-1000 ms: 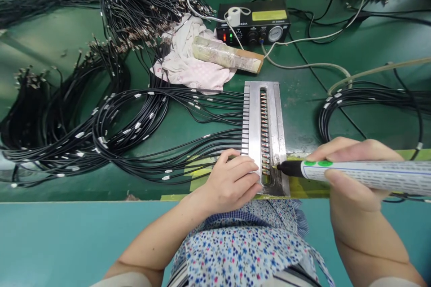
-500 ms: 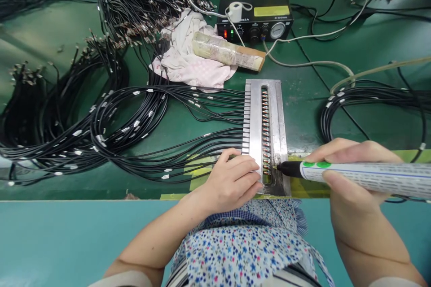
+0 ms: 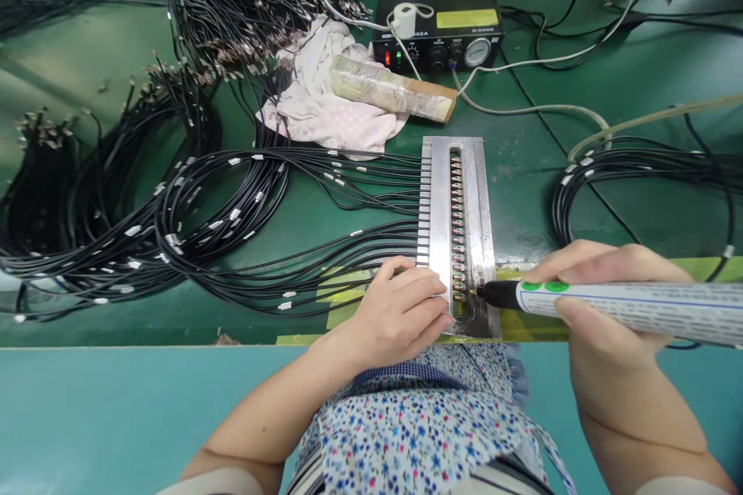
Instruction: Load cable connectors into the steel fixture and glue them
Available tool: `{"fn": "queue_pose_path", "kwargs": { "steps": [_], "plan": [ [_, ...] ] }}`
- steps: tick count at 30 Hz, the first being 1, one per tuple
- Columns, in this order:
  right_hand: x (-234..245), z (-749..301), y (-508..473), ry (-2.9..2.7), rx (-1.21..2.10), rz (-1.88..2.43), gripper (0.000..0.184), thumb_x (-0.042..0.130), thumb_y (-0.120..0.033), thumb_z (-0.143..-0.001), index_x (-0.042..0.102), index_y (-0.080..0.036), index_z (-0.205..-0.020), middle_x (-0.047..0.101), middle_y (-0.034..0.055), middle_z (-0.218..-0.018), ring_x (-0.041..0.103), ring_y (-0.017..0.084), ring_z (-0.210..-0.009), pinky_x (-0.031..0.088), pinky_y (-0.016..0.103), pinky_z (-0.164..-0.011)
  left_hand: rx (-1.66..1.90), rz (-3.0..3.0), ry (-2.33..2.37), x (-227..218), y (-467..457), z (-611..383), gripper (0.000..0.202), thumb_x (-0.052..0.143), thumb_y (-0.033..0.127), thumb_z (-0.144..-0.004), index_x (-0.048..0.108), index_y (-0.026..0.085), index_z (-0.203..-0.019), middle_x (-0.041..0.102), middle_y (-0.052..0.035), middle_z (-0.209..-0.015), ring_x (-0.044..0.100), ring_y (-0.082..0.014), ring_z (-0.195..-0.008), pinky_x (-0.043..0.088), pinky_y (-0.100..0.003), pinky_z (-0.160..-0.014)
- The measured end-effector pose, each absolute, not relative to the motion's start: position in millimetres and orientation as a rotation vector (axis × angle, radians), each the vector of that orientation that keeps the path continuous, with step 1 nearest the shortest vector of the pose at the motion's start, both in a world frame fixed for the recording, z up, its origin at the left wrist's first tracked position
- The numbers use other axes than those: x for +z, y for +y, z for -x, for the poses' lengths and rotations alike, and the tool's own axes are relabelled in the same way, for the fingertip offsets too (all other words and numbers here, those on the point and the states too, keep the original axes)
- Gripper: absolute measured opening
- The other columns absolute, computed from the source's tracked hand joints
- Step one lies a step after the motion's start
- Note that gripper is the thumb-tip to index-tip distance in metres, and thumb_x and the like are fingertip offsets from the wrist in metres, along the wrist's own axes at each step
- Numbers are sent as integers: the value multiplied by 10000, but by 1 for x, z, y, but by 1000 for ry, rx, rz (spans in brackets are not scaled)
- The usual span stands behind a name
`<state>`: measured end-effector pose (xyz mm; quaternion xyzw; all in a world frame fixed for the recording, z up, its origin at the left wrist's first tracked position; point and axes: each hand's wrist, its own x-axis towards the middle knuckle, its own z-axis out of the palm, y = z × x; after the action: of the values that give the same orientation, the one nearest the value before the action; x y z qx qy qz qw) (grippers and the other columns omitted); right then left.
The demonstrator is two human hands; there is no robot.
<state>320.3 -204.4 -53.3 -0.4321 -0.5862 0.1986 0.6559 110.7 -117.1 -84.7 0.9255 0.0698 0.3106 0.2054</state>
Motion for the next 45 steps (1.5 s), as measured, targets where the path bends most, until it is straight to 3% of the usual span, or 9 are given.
{"fn": "queue_pose_path", "kwargs": {
  "steps": [23, 29, 35, 45],
  "plan": [
    [-53, -321, -203, -1294, 380, 974, 331, 606, -40, -578, 642, -180, -876, 696, 38, -800, 618, 202, -569, 481, 347, -336, 848, -2573, 196, -87, -117, -110, 69, 525, 175, -855, 573, 141, -891, 667, -64, -917, 603, -172, -910, 395, -385, -830],
    [-43, -321, -203, -1185, 368, 973, 233, 618, -113, -616, 663, -210, -823, 691, 36, -729, 617, 210, -548, 476, 343, -339, 897, -2610, 134, -87, -117, -109, 74, 563, 192, -824, 569, 139, -875, 666, -71, -916, 604, -193, -919, 402, -381, -803],
    [-42, -322, -205, -1292, 483, 958, 315, 607, -73, -600, 654, -207, -882, 689, 31, -755, 614, 195, -534, 485, 328, -340, 900, -2623, 87, -88, -119, -108, 96, 582, 189, -794, 564, 134, -870, 672, -65, -889, 611, -187, -866, 386, -351, -722],
    [-51, -320, -203, -1334, 448, 984, 298, 612, -59, -590, 644, -189, -856, 680, 24, -737, 598, 166, -512, 487, 293, -344, 870, -2604, 120, -86, -119, -109, 71, 557, 180, -809, 559, 149, -872, 673, -45, -882, 607, -166, -854, 389, -348, -745]
  ]
}}
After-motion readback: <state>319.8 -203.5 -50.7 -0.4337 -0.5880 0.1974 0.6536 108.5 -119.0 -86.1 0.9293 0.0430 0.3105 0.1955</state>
